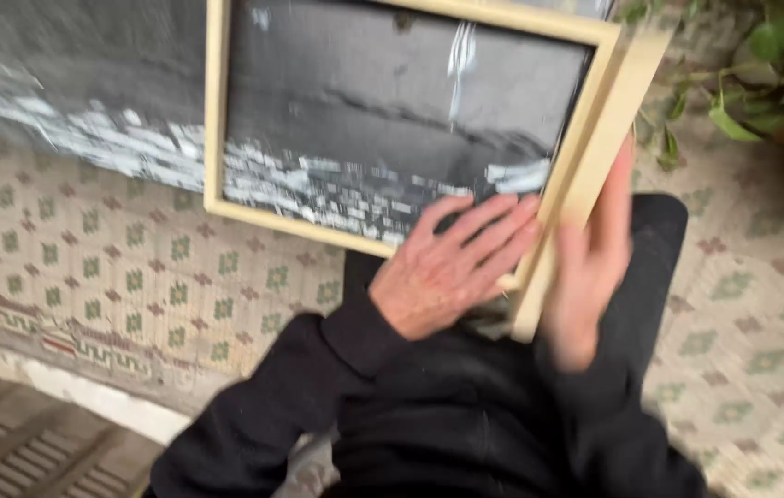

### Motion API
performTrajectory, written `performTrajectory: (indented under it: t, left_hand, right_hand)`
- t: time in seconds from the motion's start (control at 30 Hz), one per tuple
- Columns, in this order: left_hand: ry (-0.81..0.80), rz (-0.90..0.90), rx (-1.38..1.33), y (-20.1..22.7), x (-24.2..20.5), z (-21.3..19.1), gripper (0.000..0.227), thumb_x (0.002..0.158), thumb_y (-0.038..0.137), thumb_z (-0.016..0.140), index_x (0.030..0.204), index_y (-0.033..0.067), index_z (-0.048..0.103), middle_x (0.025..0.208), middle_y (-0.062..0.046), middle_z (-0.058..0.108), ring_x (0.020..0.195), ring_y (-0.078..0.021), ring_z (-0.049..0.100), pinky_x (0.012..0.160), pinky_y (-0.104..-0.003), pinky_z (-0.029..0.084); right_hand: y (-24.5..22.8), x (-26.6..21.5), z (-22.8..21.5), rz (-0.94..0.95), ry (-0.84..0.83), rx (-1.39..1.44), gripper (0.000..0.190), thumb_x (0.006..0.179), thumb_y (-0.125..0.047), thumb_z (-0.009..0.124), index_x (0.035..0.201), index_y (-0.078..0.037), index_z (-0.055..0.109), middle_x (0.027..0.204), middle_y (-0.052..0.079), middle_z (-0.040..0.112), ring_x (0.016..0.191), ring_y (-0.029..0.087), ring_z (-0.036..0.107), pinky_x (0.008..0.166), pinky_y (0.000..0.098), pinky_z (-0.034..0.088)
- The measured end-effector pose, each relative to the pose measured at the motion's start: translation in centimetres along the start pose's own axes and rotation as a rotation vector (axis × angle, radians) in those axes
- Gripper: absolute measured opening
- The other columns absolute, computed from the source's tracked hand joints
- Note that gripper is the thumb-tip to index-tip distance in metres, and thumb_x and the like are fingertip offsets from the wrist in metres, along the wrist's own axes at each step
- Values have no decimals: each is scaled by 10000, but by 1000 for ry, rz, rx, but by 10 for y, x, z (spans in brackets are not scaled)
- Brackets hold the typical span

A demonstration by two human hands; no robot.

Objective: Sanding the edges and surface of a wooden frame with a sanding block.

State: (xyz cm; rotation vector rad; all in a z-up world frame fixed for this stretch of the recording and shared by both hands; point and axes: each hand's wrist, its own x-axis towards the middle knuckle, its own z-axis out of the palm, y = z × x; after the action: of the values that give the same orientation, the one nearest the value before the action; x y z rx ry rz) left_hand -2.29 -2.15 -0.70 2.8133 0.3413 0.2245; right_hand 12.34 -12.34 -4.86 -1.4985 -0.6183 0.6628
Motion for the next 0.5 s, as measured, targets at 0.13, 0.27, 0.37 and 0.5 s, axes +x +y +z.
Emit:
performTrajectory:
  t: [0.13, 0.27, 0.37, 0.5]
  left_hand:
    - [86, 0, -2, -3, 0, 12, 675, 991, 353, 711, 1567, 81, 486, 1638, -68, 443, 1529, -209, 395, 1266, -459, 334]
    - [76, -6, -22, -3, -2, 15, 701, 958, 365, 711, 1543, 48, 487, 1631, -90, 436, 1525, -225, 397, 1251, -481, 333]
    - [53, 1, -14, 1, -6, 14, 690, 974, 369, 709, 1544, 48, 487, 1633, -88, 438, 1528, -216, 395, 1259, -475, 334]
    - [85, 3, 1, 0, -7, 16, 678, 994, 365, 712, 1537, 32, 481, 1634, -102, 429, 1535, -218, 388, 1257, -470, 336]
  right_hand:
    - [-5, -16, 0, -41, -8, -1, 688, 1143, -169, 533, 1703, 58, 202, 1743, 165, 252, 1588, 239, 317, 1314, 327, 262]
    - [7, -43, -1, -54, -22, -153, 652, 1098, -210, 479, 1658, 38, 257, 1735, 163, 323, 1608, 253, 350, 1319, 349, 297]
    - [-37, 3, 13, 25, 13, -128, 659, 1098, -221, 478, 1656, 43, 245, 1705, 171, 367, 1532, 250, 411, 1275, 357, 328]
    - [-2, -29, -2, -20, -19, -77, 670, 1121, -206, 479, 1671, 55, 197, 1758, 169, 263, 1628, 262, 306, 1336, 372, 259]
